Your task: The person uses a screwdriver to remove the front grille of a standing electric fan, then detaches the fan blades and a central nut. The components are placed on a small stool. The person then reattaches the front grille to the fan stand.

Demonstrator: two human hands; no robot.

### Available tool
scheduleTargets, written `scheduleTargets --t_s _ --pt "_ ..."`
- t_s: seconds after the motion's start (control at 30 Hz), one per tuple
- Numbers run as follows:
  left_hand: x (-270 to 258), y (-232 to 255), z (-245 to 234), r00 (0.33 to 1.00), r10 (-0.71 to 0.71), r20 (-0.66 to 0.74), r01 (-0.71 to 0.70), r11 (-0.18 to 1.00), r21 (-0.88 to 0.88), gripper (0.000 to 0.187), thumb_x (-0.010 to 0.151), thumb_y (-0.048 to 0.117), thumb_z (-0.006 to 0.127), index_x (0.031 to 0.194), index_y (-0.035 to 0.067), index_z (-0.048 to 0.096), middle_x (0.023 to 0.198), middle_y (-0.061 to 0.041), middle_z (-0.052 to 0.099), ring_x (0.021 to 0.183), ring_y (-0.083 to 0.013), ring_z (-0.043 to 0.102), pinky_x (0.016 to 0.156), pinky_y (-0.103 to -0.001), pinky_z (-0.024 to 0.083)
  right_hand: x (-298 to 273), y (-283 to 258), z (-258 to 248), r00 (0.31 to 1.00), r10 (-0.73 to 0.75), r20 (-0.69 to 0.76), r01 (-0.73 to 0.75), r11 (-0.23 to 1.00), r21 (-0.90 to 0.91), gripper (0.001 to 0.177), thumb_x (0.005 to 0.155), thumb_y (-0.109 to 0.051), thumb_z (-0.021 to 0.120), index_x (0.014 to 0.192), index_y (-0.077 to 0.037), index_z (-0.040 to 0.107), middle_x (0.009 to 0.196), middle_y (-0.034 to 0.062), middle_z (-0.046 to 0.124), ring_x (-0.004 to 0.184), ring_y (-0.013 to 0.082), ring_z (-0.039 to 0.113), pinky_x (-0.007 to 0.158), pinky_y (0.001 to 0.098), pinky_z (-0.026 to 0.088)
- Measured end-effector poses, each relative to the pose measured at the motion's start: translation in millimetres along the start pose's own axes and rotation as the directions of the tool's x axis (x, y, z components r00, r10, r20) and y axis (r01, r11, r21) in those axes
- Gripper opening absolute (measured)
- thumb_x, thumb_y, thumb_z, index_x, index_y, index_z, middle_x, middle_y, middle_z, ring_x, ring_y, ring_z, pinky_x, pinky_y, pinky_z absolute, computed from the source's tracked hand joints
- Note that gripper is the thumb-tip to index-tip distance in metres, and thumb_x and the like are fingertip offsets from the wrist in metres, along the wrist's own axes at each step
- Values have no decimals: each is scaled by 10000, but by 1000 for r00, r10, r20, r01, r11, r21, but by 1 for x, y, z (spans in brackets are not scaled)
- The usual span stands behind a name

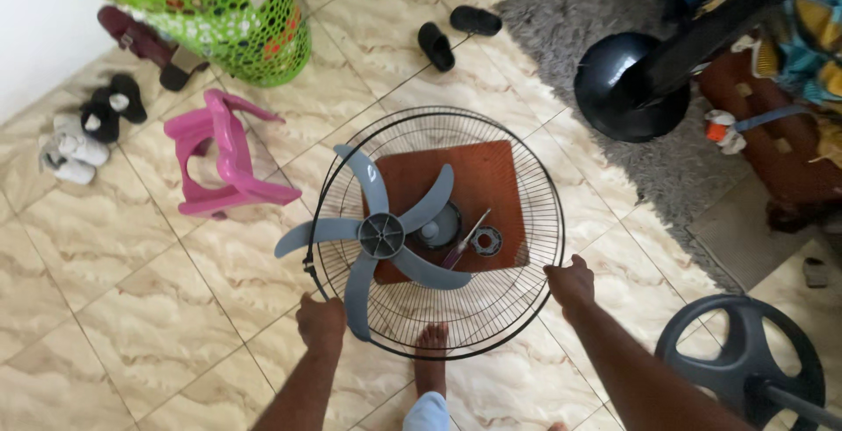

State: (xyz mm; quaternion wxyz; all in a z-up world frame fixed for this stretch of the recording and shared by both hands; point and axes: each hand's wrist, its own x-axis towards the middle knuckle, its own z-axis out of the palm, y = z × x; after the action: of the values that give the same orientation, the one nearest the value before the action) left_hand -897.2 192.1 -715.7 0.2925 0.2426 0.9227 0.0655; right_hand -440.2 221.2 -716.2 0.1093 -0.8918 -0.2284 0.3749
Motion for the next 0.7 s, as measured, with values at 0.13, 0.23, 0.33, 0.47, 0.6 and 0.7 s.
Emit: scheduleTargets --t_s 0.13,0.23,0.33,0.47,0.6,0.7 --pt "-49 22 -19 972 172 -162 -169 985 37 747 837 246 693 1523 88 444 1446 -225 481 1283 -451 509 1023 -575 462 -22 -8 -4 990 -109 -85 123 976 180 716 847 -131 775 1496 -18 493 1245 253 680 1032 295 693 889 396 543" --pt "-92 55 -32 929 316 -192 -316 948 30 737 823 285 751 1457 25 483 1402 -252 504 1243 -461 509 1007 -558 449 -48 -12 -23 955 -239 -176 287 897 336 616 847 -109 779 1425 -55 571 1128 170 619 873 203 621 756 361 549" --pt "-145 100 -43 857 465 -223 -507 840 -196 693 800 220 736 1422 0 521 1341 -248 559 1216 -433 549 1025 -508 466 -87 -37 -57 964 -246 -99 253 747 614 532 884 -103 729 1399 -83 596 932 124 627 741 141 552 673 323 486" --pt "-226 166 -67 733 669 -122 -669 676 -310 601 887 253 716 1405 3 543 1346 -211 618 1234 -373 589 1056 -460 460 -163 -73 -145 969 -244 -39 202 693 693 440 932 -129 685 1370 -107 652 850 68 626 709 119 466 660 318 426" --pt "-329 217 -96 704 702 113 -461 571 -679 604 935 300 665 1450 32 497 1394 -179 584 1257 -279 597 1019 -399 472 -245 -85 -256 967 -253 -37 189 611 768 430 922 -166 676 1349 -127 655 880 15 611 762 130 492 730 309 492" --pt "-409 238 -122 602 784 155 -435 484 -760 577 934 306 653 1436 51 525 1371 -154 640 1251 -231 622 1030 -355 469 -290 -74 -338 961 -271 -62 222 612 759 425 927 -207 669 1348 -148 654 893 26 632 818 138 540 747 311 479"
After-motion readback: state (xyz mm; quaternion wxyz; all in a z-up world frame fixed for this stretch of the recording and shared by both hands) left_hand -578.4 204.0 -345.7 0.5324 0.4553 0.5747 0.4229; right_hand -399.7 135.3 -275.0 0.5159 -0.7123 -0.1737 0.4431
